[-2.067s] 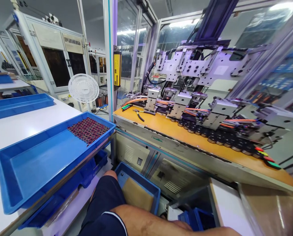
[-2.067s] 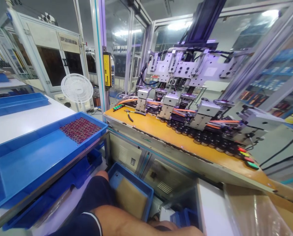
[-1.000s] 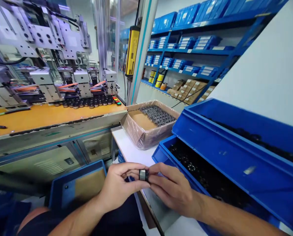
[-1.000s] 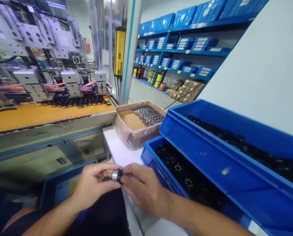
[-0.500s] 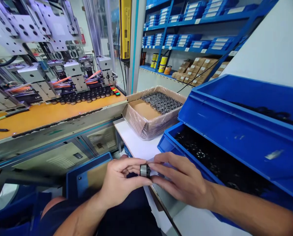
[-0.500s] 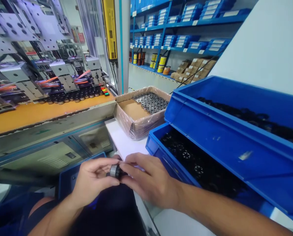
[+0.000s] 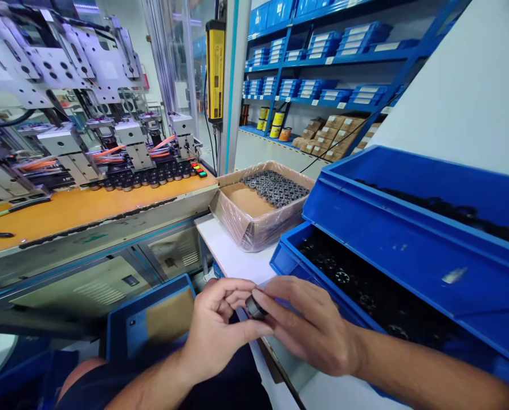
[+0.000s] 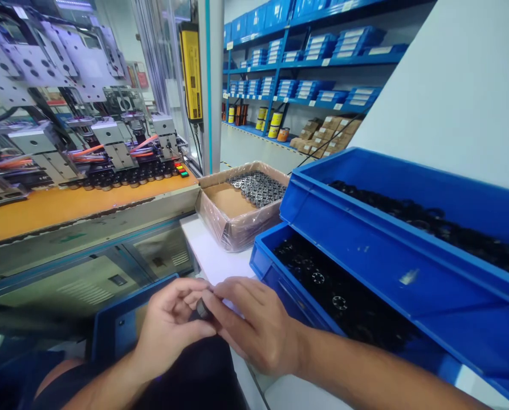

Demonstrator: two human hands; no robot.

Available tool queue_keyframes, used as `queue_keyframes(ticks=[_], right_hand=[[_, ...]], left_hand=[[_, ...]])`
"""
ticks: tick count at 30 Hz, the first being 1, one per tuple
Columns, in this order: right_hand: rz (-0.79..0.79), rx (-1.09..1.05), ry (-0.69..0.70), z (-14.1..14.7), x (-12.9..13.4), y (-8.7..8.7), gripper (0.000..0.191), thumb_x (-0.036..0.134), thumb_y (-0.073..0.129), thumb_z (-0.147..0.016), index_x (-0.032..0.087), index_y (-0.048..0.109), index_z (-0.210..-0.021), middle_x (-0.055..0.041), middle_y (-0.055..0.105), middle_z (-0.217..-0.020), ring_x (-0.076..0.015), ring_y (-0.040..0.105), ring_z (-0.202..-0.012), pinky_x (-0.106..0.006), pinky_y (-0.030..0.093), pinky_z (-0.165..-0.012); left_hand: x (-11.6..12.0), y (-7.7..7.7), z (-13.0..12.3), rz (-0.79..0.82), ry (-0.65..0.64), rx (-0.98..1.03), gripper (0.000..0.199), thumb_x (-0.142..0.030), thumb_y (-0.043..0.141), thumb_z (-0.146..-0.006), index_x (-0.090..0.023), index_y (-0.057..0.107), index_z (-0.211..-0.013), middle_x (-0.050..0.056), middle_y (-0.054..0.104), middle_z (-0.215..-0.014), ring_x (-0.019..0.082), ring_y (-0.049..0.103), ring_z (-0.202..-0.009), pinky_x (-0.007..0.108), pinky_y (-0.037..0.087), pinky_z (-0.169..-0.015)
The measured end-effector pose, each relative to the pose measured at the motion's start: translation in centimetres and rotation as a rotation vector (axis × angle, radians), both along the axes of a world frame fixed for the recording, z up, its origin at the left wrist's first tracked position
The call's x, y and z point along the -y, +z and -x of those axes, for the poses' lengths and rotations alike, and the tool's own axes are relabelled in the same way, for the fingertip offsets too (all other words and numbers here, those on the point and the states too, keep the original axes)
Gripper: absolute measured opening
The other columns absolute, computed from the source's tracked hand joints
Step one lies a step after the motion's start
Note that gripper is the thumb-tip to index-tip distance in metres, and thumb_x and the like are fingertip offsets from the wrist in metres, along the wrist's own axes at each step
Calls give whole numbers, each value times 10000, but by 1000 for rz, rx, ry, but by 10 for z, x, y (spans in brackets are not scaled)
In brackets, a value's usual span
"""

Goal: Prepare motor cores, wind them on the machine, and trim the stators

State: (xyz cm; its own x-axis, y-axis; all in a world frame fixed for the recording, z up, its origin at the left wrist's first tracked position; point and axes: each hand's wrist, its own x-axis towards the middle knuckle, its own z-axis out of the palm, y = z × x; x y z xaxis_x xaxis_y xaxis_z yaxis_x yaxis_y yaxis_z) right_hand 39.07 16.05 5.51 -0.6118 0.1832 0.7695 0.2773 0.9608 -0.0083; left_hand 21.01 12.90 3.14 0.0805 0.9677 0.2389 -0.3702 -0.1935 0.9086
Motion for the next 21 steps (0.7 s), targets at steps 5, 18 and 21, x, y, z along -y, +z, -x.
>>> queue_keyframes(ticks=[5, 18, 21], right_hand=[[177, -54, 19, 2, 8, 4, 211, 25, 519, -925, 78, 595, -1114, -126, 644, -947, -194, 642, -894, -315, 612, -721], [181, -118, -4, 7, 3, 6, 201, 48, 573, -920, 85, 585, -1117, -129, 616, -971, -219, 615, -924, -366, 600, -770], [207, -155, 19, 9, 2, 6, 212, 42, 576, -916, 99, 584, -1120, -110, 635, -954, -213, 618, -905, -363, 597, -764]], left_hand=[[-3, 11, 17, -433, 135, -449, 351, -115, 876, -623, -214, 793, -950, 60, 788, -856, 167, 731, -765, 250, 575, -758], [-5, -5, -5, 140, -259, 273, 306, -335, 823, -733, -236, 745, -1012, 27, 720, -842, 109, 643, -774, 203, 501, -738], [-6, -7, -1, 133, -337, 278, 298, -441, 686, -851, -283, 710, -1103, 15, 709, -795, 95, 632, -752, 202, 490, -748]])
